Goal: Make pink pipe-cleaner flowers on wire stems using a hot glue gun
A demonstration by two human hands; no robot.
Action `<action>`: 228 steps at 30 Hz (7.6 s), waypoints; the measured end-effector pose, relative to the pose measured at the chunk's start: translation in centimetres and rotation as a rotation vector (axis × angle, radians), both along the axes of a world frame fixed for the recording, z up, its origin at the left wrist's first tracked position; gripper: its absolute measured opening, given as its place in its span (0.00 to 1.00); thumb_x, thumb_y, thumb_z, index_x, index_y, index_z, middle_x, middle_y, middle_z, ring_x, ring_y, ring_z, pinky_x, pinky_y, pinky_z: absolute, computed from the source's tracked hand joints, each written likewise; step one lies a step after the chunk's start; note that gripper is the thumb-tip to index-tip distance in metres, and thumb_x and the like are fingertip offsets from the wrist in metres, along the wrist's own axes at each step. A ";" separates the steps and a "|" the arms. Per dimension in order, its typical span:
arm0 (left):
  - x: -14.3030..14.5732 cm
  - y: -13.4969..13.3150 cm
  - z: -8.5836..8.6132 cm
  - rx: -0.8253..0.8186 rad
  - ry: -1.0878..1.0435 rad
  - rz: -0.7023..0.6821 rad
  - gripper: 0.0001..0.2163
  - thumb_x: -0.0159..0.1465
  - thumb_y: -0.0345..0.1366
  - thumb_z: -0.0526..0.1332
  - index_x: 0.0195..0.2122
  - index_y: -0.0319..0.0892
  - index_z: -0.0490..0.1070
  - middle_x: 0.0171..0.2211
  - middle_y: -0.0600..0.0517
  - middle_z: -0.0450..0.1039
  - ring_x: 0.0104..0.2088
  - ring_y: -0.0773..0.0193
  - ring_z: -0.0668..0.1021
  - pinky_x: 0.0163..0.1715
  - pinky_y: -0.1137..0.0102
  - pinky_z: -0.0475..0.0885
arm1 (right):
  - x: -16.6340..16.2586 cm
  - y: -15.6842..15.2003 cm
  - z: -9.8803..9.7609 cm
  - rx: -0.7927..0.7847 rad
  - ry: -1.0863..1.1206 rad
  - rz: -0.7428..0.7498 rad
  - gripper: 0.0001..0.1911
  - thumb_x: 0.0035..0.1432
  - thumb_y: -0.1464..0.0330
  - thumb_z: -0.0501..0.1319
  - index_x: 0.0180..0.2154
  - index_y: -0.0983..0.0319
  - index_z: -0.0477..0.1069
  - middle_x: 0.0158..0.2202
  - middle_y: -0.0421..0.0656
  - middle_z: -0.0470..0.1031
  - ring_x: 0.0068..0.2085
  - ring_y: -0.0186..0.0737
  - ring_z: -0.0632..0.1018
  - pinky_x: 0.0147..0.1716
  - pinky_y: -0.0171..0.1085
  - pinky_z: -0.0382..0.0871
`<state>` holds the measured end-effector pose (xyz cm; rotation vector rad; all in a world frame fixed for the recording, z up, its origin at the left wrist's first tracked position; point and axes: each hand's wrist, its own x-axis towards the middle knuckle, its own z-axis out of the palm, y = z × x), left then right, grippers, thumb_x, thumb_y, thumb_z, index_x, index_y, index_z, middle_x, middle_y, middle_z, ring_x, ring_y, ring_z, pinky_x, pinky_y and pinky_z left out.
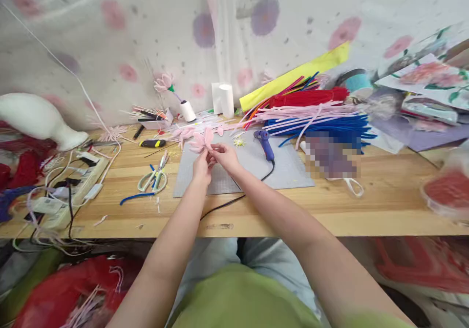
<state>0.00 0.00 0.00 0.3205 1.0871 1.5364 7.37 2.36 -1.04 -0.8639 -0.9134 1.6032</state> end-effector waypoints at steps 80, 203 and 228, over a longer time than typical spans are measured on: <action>-1.6 1.4 -2.4 -0.013 -0.072 0.060 0.03 0.57 0.30 0.62 0.26 0.39 0.72 0.27 0.53 0.74 0.27 0.73 0.74 0.30 0.77 0.66 | 1.2 -1.2 2.1 0.991 -1.704 0.356 0.15 0.62 0.73 0.45 0.46 0.69 0.67 0.41 0.56 0.74 0.41 0.47 0.76 0.37 0.39 0.64; -8.5 -0.5 1.5 0.542 0.871 -0.088 0.18 0.38 0.29 0.67 0.33 0.43 0.70 0.38 0.50 0.71 0.42 0.60 0.73 0.46 0.66 0.66 | 1.4 0.1 4.8 0.250 -0.266 0.197 0.24 0.31 0.69 0.66 0.32 0.59 0.57 0.25 0.33 0.66 0.26 0.31 0.68 0.27 0.33 0.60; -3.3 -0.8 1.9 0.415 0.662 0.137 0.20 0.42 0.33 0.70 0.35 0.43 0.63 0.29 0.55 0.69 0.29 0.70 0.73 0.33 0.74 0.68 | 1.5 -0.3 3.3 0.578 -0.416 -0.063 0.23 0.45 0.64 0.63 0.40 0.57 0.53 0.31 0.37 0.69 0.31 0.36 0.71 0.35 0.38 0.63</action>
